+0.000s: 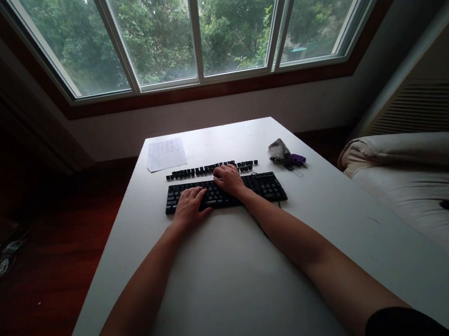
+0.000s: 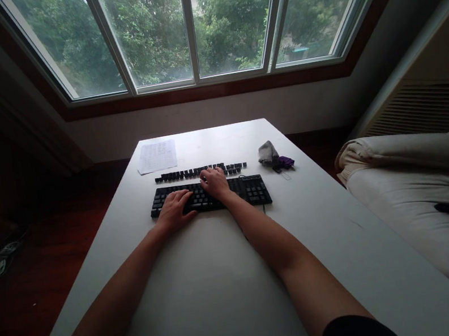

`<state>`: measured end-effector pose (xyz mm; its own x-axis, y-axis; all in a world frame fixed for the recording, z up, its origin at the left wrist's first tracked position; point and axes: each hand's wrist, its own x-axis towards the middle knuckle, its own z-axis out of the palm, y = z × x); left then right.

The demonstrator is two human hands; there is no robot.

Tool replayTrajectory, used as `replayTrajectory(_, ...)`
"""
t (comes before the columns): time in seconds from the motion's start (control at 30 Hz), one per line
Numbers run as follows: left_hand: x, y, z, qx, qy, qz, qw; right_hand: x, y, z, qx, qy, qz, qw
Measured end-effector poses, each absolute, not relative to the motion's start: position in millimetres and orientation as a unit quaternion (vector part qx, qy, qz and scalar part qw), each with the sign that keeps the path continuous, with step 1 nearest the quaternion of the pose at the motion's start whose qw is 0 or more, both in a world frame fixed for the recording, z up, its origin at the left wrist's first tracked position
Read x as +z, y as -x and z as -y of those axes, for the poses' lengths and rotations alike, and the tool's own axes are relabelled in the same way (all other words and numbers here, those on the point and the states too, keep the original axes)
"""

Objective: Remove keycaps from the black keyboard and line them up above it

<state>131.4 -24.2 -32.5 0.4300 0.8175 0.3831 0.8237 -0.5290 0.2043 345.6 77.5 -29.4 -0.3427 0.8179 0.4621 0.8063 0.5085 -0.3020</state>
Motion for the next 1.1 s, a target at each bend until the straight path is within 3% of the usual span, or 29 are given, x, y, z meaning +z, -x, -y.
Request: replayTrajectory(1.1, -30.4, -133.0, 25.6, -0.223, 0.845, 0.486, 0.009, -28.4, -346.2, -74.1, 0.002, 0.490, 0.826, 0.279)
